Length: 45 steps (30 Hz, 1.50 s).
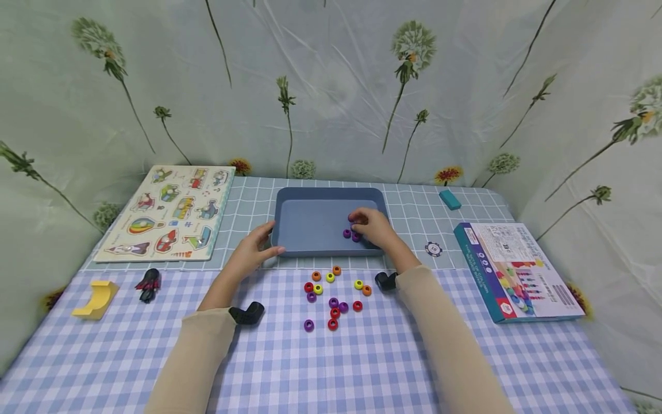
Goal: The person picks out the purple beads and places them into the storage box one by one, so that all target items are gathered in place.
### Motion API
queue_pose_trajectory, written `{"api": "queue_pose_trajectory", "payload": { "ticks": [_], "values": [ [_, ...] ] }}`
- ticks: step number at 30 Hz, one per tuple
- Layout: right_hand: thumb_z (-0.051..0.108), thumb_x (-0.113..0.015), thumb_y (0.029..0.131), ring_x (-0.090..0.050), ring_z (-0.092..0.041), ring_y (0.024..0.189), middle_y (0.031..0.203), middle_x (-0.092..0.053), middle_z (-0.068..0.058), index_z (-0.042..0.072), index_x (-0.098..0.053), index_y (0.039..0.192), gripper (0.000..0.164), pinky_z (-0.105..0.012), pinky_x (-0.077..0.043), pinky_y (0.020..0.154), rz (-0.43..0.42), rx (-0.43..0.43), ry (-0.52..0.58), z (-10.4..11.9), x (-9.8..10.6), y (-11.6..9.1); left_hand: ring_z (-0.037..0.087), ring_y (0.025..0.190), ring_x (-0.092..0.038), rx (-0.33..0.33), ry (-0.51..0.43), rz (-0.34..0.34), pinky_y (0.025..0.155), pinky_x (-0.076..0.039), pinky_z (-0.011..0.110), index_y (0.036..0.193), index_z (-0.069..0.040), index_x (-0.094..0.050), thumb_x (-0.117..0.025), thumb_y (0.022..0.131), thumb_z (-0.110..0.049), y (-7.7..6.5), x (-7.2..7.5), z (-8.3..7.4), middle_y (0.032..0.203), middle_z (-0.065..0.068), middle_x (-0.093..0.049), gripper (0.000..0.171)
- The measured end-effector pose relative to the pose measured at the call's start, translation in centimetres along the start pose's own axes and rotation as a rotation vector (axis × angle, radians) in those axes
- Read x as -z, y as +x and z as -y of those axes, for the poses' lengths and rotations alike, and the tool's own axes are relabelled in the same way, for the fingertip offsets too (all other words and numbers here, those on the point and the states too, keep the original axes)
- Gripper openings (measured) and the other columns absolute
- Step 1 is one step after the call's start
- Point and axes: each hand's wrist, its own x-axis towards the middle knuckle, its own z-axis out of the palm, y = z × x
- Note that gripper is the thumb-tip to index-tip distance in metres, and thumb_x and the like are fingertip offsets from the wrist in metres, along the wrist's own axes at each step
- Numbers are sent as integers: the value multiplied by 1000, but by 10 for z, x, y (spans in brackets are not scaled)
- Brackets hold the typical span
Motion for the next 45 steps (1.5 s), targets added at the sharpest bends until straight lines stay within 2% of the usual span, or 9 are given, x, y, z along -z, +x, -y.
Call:
{"api": "queue_pose_trajectory", "payload": {
  "ticks": [3,7,12,15,19,25,32,37,45],
  "values": [
    [9,-57,78,-51,-17,85,95,-56,-8,4,-55,100,22,-29,-44,75,-21,58,46,10,5,-11,25,118,-25,-1,6,-2,96,-27,32,131,-8,-22,-60,70,-40,0,0,1,133,12,-20,79],
    [11,-58,77,-51,-20,86,98,-53,-13,2,-53,101,26,-32,-44,76,-19,214,91,26,8,-34,26,118,-26,-11,18,-6,95,-27,33,131,-7,-22,-59,70,-41,1,0,2,133,12,-20,80],
    [10,-60,76,-50,-27,89,98,-52,-11,-1,-52,103,30,-34,-44,78,66,364,148,40,4,-71,26,118,-25,-12,21,-2,96,-27,33,131,-6,-21,-60,70,-39,2,0,1,133,13,-20,79],
    [4,-60,75,-49,-30,89,98,-52,-12,-4,-51,102,30,-38,-43,78,151,371,179,51,1,-95,26,118,-25,-19,10,-8,96,-27,33,131,-6,-23,-61,70,-37,2,-1,1,133,14,-20,79],
    [2,-60,74,-49,-30,85,97,-53,-15,-4,-51,100,29,-39,-44,76,257,334,173,56,-6,-117,28,117,-25,-56,0,-23,96,-27,34,130,-5,-24,-60,71,-36,1,-2,1,132,16,-22,76],
    [14,-64,73,-50,-15,81,93,-54,-1,8,-54,100,30,-24,-45,68,392,279,58,32,-25,-124,27,117,-26,-43,3,-29,95,-28,33,131,-6,-24,-60,71,-38,0,-1,-1,132,15,-22,77],
    [18,-63,74,-47,-4,77,89,-51,12,18,-55,93,21,-16,-43,68,443,316,-72,23,-35,-126,24,119,-23,-1,9,-10,96,-26,32,131,-6,-22,-61,69,-39,2,-1,1,133,13,-20,80],
    [17,-61,75,-47,-3,75,89,-52,12,18,-57,91,16,-15,-44,67,428,338,-101,25,-38,-127,24,119,-23,0,7,-17,96,-26,32,131,-7,-22,-61,69,-40,2,-1,2,133,13,-21,80],
    [8,-62,74,-49,-6,73,85,-53,7,9,-58,92,19,-19,-46,62,307,350,20,31,-24,-116,23,119,-23,-5,1,-11,96,-26,31,131,-7,-22,-60,69,-41,2,-2,3,133,12,-21,80]
  ]
}}
